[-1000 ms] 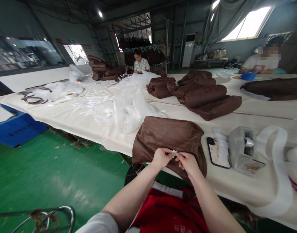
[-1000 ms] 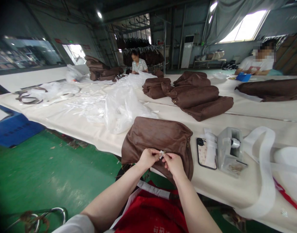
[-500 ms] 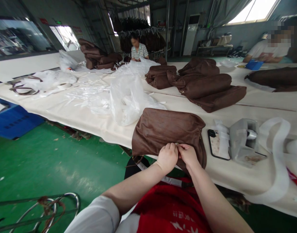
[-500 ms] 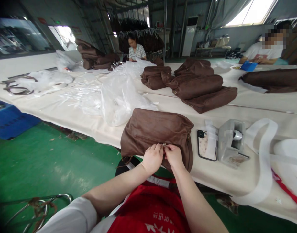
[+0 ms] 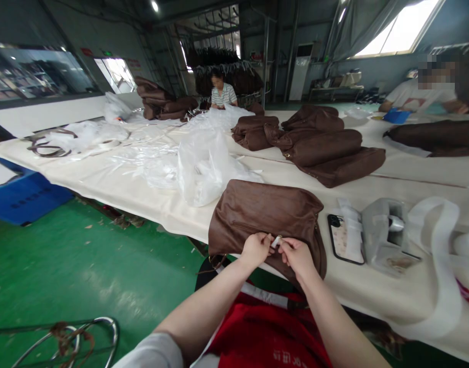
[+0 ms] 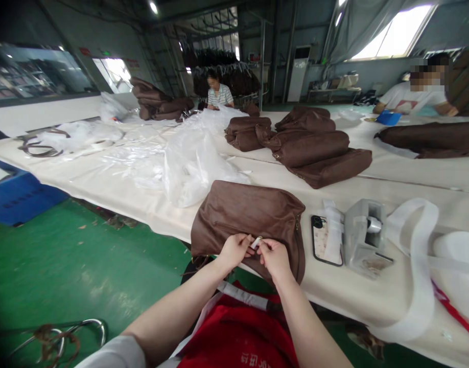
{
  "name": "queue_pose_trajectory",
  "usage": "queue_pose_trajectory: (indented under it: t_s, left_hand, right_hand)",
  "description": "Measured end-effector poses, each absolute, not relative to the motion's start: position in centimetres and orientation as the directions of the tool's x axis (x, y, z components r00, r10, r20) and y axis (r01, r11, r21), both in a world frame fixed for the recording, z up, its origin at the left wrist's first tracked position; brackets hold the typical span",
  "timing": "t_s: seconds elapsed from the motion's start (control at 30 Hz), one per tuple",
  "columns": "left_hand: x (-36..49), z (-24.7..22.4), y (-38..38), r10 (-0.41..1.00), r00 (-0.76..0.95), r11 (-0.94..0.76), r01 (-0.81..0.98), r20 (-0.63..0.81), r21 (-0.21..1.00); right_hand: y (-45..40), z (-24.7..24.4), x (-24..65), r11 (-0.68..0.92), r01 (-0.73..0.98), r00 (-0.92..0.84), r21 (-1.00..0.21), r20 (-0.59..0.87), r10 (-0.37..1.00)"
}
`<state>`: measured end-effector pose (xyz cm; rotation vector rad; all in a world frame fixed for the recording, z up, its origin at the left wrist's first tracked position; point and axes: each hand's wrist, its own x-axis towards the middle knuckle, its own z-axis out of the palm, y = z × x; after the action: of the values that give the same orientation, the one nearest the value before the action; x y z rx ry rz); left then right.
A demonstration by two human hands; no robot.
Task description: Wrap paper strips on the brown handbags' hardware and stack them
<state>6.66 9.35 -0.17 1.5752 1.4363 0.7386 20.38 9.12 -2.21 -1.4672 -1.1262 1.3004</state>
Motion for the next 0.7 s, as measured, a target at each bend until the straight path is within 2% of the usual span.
queue_pose_trajectory:
  t_s: [0.17, 0.23, 0.27, 0.33, 0.37, 0.43, 0.47, 0.53, 0.6, 0.7]
  left_hand:
    - [6.9, -0.7, 10.3, 0.953, 0.194, 0.197, 0.189, -0.233, 0.962]
    - [7.1, -0.7, 10.3, 0.951, 0.181, 0.228, 0.136, -0.251, 0.964]
    - [7.1, -0.8, 10.3, 0.95, 0.182, 0.233, 0.123, -0.253, 0.965]
    - [6.9, -1.0, 10.6, 0.943, 0.191, 0.26, 0.088, -0.272, 0.962]
    - [6.8, -1.1, 10.7, 0.935, 0.192, 0.291, 0.062, -0.298, 0.955]
    - [6.6, -1.5, 11.1, 0.924, 0.199, 0.326, 0.029, -0.325, 0.945]
    - [6.6, -1.7, 11.2, 0.922, 0.204, 0.332, 0.02, -0.329, 0.943]
    - [6.5, -1.9, 11.4, 0.924, 0.218, 0.318, 0.016, -0.314, 0.948]
    - [6.5, -2.0, 11.5, 0.926, 0.227, 0.304, 0.025, -0.301, 0.952]
    - [6.5, -2.2, 11.5, 0.928, 0.223, 0.296, 0.042, -0.298, 0.954]
  right_hand:
    - [8.8, -1.6, 20.3, -0.19, 0.179, 0.004, -0.965, -0.193, 0.981]
    - [8.2, -0.2, 22.2, -0.151, 0.248, 0.014, -0.957, -0.153, 0.988]
    - [7.9, 0.7, 23.8, -0.108, 0.313, 0.065, -0.944, -0.092, 0.994]
    - [6.9, 2.8, 28.3, -0.034, 0.505, 0.27, -0.862, 0.12, 0.955]
    - [6.3, 3.8, 30.9, -0.046, 0.614, 0.384, -0.788, 0.247, 0.89]
    - [5.1, 5.3, 36.2, -0.206, 0.747, 0.544, -0.633, 0.402, 0.737]
    - [4.6, 5.7, 38.7, -0.302, 0.773, 0.575, -0.558, 0.413, 0.707]
    - [3.8, 5.5, 42.7, -0.422, 0.775, 0.6, -0.471, 0.336, 0.726]
    - [3.6, 4.5, 45.2, -0.443, 0.745, 0.598, -0.498, 0.205, 0.775]
    - [3.9, 2.8, 46.5, -0.417, 0.652, 0.6, -0.633, 0.094, 0.794]
